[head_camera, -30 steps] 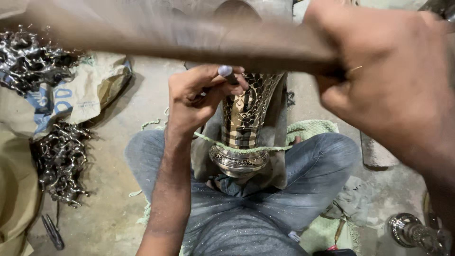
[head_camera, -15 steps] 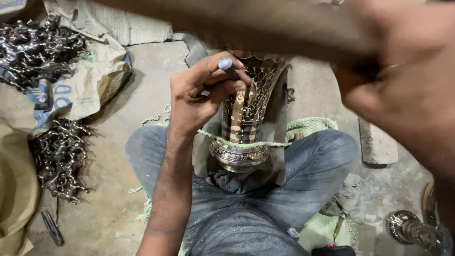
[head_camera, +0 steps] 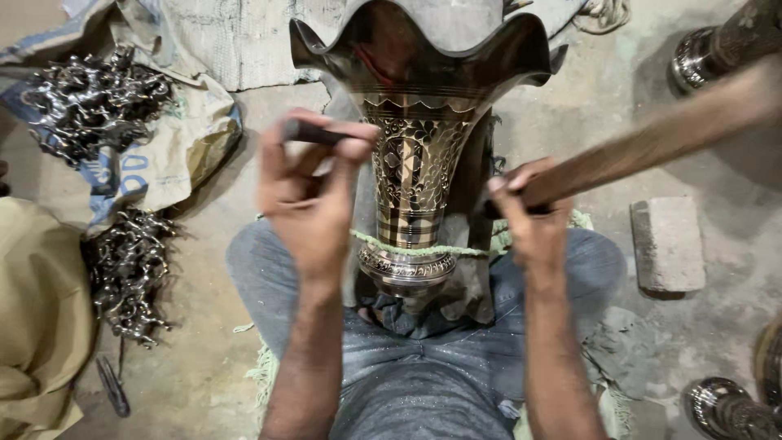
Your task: The person sits cross-legged on the floor and uses a hammer and chisel to shape and emboss a decorative metal vase. The person repeatedly strikes the chisel against the vase's surface to create patterns.
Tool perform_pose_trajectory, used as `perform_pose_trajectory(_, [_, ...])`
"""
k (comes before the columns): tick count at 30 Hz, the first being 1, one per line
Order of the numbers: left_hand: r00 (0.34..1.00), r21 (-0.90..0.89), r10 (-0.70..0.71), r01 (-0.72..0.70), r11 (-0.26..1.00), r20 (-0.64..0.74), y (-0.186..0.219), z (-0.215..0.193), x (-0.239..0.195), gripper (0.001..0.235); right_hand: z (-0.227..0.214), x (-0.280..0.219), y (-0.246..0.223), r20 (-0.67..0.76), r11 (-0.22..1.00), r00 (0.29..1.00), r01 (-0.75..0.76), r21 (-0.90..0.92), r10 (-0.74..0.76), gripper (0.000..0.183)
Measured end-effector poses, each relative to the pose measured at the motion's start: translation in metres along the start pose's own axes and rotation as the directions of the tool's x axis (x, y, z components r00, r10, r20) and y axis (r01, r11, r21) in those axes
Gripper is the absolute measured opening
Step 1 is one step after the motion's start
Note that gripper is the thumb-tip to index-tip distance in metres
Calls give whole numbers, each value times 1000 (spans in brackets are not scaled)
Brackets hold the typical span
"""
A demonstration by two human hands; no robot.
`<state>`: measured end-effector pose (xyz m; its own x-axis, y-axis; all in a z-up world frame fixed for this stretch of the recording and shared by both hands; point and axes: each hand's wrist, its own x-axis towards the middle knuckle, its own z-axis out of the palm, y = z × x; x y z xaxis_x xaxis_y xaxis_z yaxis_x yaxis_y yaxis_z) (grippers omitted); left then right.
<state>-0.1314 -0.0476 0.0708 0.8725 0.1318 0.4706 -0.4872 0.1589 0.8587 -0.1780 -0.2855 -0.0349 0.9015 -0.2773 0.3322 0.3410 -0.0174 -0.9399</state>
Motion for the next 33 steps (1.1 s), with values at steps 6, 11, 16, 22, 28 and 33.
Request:
perform_pose_trajectory(6, [998, 61, 13, -17, 998, 56, -1, 41, -15, 29, -19, 5, 13, 186, 962, 956, -188, -197, 225, 29])
perform_pose_trajectory(11, [984, 302, 122, -157, 940, 132, -1, 53, -15, 34, -58, 33, -56, 191, 968, 969, -113, -224, 157, 27])
perform_pose_trajectory(16, [976, 307, 152, -194, 932, 154, -6, 56, -16, 30, -77, 71, -134, 374, 850, 926, 234, -473, -47, 33])
perform_pose_trajectory(22, [978, 343, 122, -175, 923, 172, -6, 55, -18, 33, -64, 92, -191, 650, 533, 735, 634, -560, -191, 39])
perform_pose_trajectory(28, [974, 401, 162, -213, 891, 158, -27, 44, -25, 31, -36, 99, -216, 739, 489, 661, 691, -533, -129, 44])
perform_pose_trajectory(33, [993, 781, -86, -5, 624, 75, -52, 24, -34, 22, -33, 101, -227, 768, 502, 631, 701, -507, -106, 49])
